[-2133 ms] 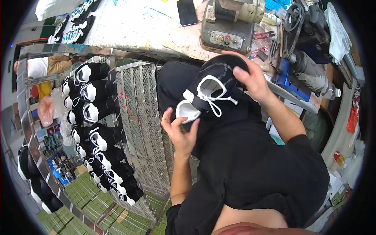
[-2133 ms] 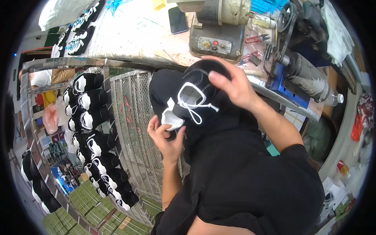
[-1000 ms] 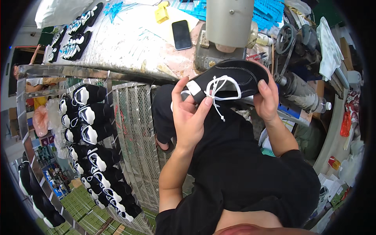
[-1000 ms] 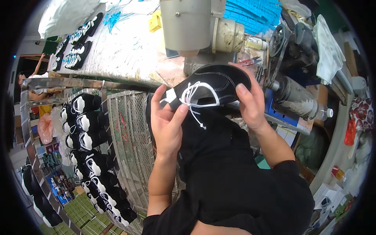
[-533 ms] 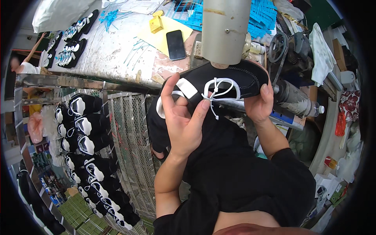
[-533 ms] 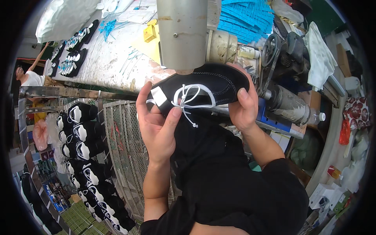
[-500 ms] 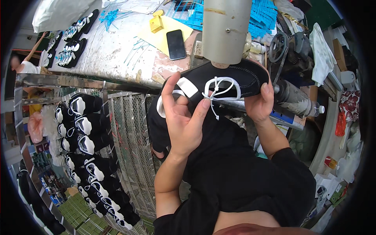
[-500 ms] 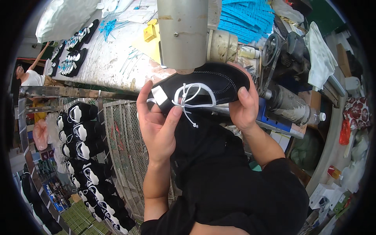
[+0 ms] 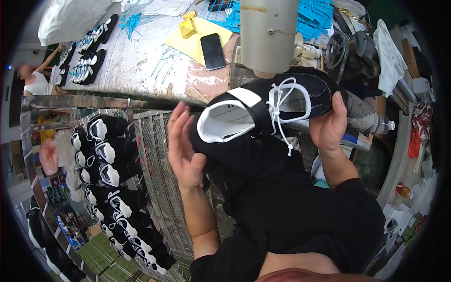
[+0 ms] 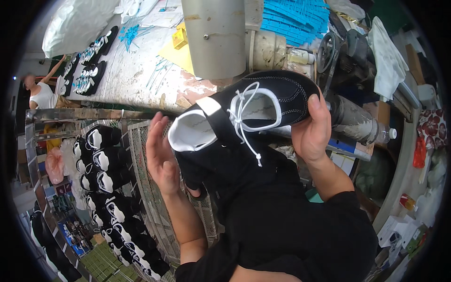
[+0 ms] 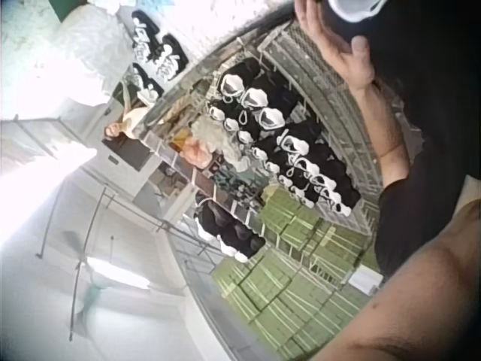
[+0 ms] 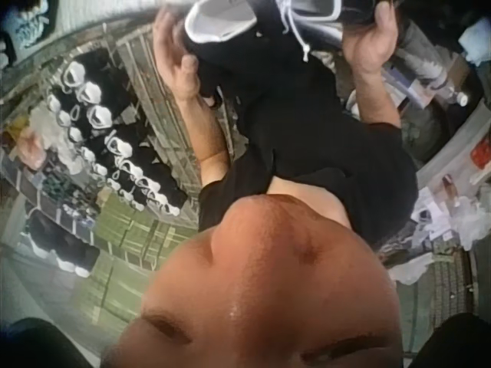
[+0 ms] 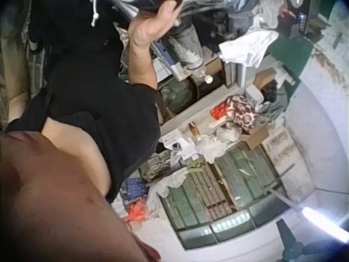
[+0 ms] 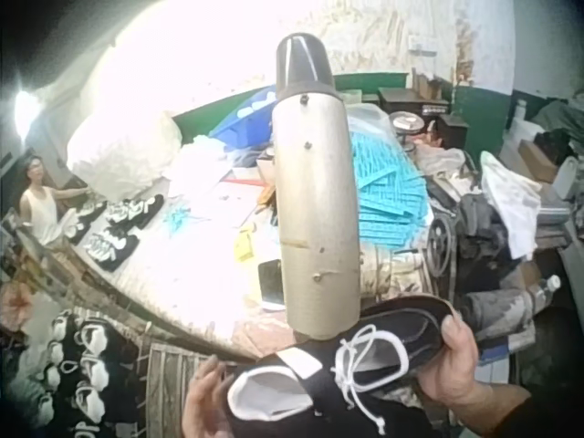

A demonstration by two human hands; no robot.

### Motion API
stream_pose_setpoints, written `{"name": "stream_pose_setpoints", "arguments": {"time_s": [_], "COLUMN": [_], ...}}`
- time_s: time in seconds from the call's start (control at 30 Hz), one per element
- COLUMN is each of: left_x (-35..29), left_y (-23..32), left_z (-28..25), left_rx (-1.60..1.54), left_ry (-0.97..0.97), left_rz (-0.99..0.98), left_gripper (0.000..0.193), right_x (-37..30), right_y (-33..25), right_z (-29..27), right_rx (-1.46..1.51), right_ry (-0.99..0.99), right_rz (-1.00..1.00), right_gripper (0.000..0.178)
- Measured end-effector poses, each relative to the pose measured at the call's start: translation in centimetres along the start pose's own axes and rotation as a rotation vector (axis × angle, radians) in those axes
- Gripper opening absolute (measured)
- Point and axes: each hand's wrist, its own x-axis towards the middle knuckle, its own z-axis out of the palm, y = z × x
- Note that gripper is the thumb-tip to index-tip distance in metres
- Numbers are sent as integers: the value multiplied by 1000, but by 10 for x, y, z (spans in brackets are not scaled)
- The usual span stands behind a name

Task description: The person sits and repeatedly wipes the exterior of black and white shoes with a white cloth. They handle each shoe one at a time, turning it over to clean different sides, then place it on a nearby metal rack. The person continues this process for multiple shoes.

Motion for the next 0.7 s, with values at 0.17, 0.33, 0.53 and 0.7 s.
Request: {"name": "stream_pose_setpoints", "arguments": {"time_s": [0.17, 0.33, 0.53, 0.7], "left_x": [3, 6, 1, 3], "left_y": [-9, -23, -28, -10], "left_z": [23, 16, 8, -2], "left_rx": [-53, -48, -67, 27], "left_ry": [-31, -47, 67, 133], "left_rz": [-121, -174, -181, -231], "left_gripper": [84, 88, 94, 94], "right_x": [5, 5, -2, 9], "right_y": [-5, -7, 3, 11], "right_z": [4, 8, 5, 18], "right_rx": [98, -52, -36, -1], "right_ry": [30, 39, -139, -99], "right_rz": [54, 189, 306, 421], "right_gripper": [52, 51, 60, 41]}}
